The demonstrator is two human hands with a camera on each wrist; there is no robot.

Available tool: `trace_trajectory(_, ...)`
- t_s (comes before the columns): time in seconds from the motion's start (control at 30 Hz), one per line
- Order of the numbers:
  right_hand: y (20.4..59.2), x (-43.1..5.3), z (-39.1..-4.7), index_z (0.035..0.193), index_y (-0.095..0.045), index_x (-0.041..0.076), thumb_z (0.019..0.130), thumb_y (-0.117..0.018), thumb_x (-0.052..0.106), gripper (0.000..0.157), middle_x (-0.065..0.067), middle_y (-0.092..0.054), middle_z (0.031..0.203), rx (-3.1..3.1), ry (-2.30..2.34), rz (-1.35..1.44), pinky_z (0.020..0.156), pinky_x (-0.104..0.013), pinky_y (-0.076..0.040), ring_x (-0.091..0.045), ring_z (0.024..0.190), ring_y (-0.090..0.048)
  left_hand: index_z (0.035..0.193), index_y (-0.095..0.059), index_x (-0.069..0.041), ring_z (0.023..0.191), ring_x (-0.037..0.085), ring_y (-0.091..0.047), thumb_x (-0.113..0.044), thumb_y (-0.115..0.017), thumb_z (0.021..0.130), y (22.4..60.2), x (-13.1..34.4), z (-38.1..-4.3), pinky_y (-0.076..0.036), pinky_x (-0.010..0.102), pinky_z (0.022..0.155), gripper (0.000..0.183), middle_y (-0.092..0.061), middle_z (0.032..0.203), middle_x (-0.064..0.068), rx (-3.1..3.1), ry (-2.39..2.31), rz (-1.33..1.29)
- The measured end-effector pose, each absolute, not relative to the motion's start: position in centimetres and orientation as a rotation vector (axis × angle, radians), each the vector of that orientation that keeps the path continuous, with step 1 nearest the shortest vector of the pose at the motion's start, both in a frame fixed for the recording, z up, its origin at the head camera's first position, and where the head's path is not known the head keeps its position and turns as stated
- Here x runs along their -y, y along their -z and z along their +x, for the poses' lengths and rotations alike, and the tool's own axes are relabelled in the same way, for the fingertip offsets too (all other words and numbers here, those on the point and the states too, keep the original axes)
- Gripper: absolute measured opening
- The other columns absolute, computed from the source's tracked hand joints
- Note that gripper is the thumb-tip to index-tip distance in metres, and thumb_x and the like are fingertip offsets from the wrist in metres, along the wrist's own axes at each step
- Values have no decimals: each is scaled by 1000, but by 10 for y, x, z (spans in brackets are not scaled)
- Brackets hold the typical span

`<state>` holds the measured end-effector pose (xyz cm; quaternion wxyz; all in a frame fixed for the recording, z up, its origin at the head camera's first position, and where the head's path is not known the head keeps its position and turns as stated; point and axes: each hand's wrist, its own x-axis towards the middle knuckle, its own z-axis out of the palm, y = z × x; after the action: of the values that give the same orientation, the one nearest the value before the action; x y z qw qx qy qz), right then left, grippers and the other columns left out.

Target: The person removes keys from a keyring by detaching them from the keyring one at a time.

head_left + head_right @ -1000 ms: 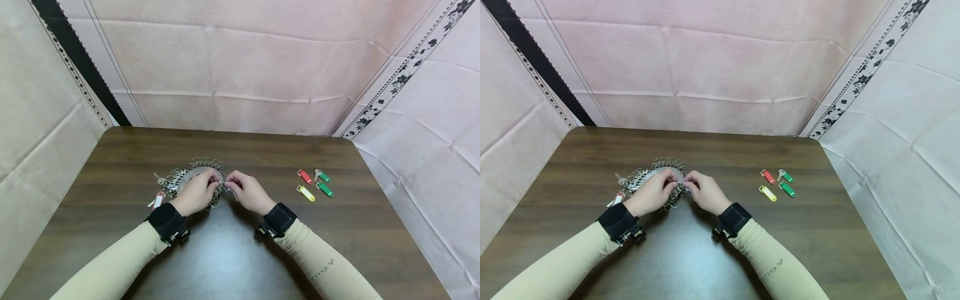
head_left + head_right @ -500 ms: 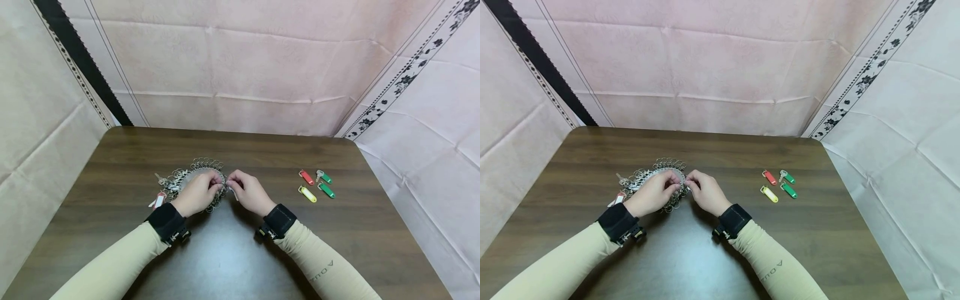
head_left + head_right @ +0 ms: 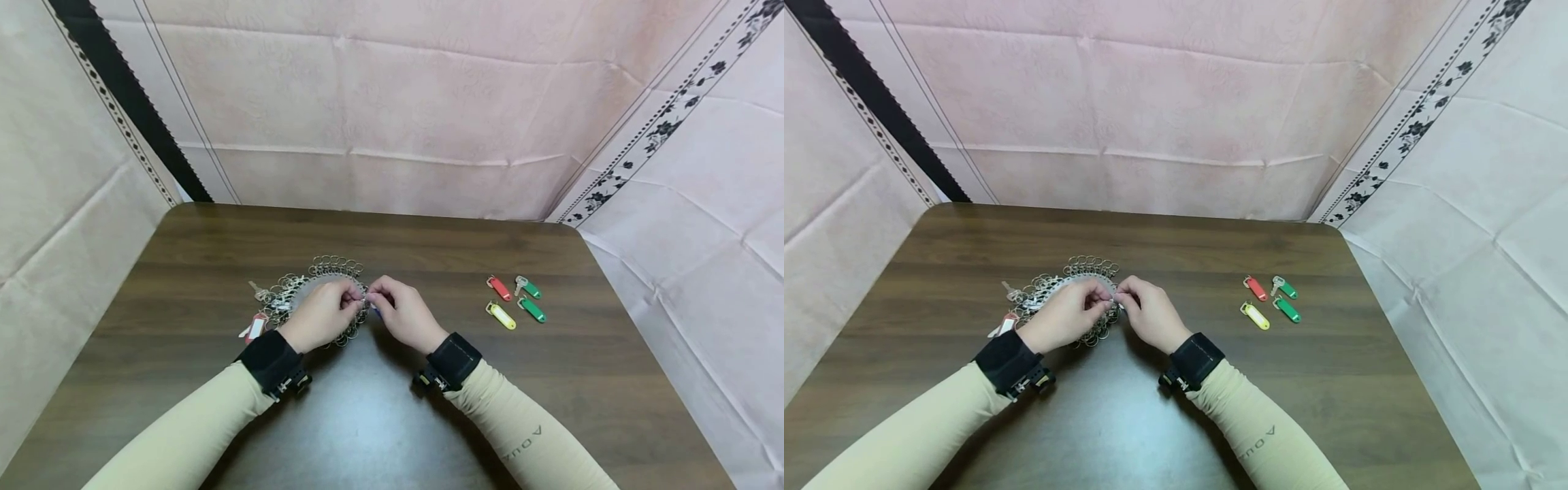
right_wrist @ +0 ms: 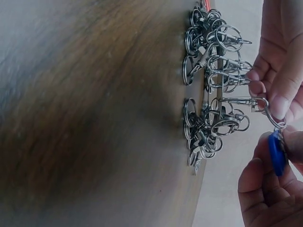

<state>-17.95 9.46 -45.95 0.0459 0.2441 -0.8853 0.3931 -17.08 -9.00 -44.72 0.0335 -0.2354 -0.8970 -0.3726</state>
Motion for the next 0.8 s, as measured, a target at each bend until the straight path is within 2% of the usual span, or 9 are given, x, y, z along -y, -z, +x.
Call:
trace_trajectory(0.63,458,-101,-181,93,-62,15,96,-56,20,8,1,-63,81,2674,-1228,732,63,-29,-48,-7,69,-52,84,-61,-7,68,11,-54,-8,-64,88,453,94,-173,-49,30,63,5,-62,75,3,2794,1238,-769)
trace_trajectory(0.8,459,-105,-180,95,-62,16,96,-55,21,8,2,-62,79,2712,-1227,738,61,-28,-47,-8,68,-52,87,-60,-7,70,13,-53,-9,-62,88,456,93,-173,-48,31,64,3,-61,77,3,2750,1236,-700)
